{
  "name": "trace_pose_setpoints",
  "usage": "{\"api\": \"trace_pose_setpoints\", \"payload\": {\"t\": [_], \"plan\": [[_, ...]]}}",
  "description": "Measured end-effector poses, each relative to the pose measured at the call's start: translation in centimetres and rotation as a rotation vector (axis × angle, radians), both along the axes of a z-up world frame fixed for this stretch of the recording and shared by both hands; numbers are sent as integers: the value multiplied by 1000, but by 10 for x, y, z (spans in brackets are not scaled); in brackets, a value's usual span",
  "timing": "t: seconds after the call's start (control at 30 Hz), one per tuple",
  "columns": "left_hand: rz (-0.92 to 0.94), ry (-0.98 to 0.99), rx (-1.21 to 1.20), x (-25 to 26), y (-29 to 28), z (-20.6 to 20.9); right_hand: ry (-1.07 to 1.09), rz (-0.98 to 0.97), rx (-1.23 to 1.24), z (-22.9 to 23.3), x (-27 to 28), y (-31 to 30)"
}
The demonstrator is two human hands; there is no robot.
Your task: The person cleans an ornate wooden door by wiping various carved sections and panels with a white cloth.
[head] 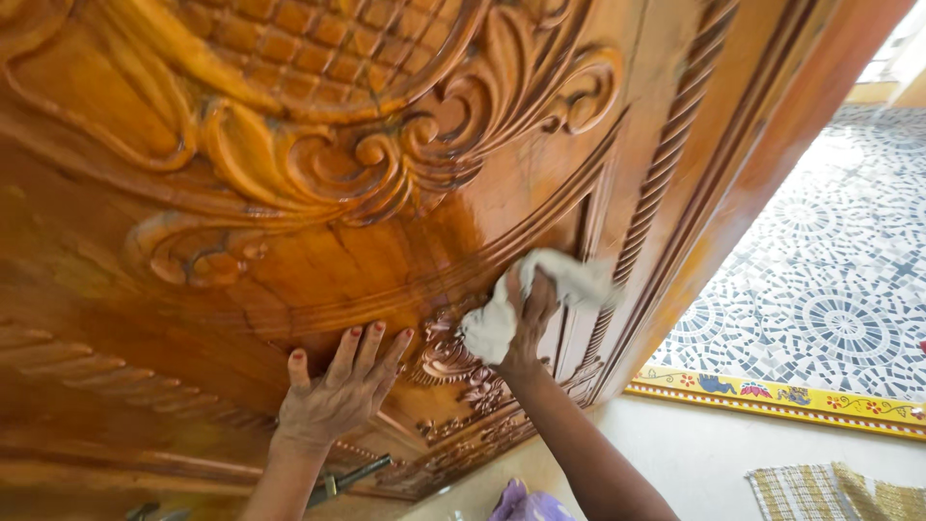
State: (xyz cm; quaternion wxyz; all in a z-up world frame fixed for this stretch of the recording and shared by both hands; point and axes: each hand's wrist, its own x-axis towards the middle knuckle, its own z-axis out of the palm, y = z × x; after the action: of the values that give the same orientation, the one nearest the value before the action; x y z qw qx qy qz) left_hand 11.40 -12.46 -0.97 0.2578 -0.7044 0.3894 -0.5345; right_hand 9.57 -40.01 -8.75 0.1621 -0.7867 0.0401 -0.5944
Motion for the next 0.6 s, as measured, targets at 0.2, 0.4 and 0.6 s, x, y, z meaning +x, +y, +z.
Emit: {"api": "trace_pose_setpoints", "payload": {"t": [0.2, 0.4, 0.6], "plan": [[4, 39, 9, 0, 3, -2, -26, -61, 159, -18, 11, -24], [-99, 122, 7, 4, 14, -10, -49, 9, -78, -14, 8, 64], [-121, 146, 3, 0, 16, -7, 237, 224, -565, -111, -13, 75]]}}
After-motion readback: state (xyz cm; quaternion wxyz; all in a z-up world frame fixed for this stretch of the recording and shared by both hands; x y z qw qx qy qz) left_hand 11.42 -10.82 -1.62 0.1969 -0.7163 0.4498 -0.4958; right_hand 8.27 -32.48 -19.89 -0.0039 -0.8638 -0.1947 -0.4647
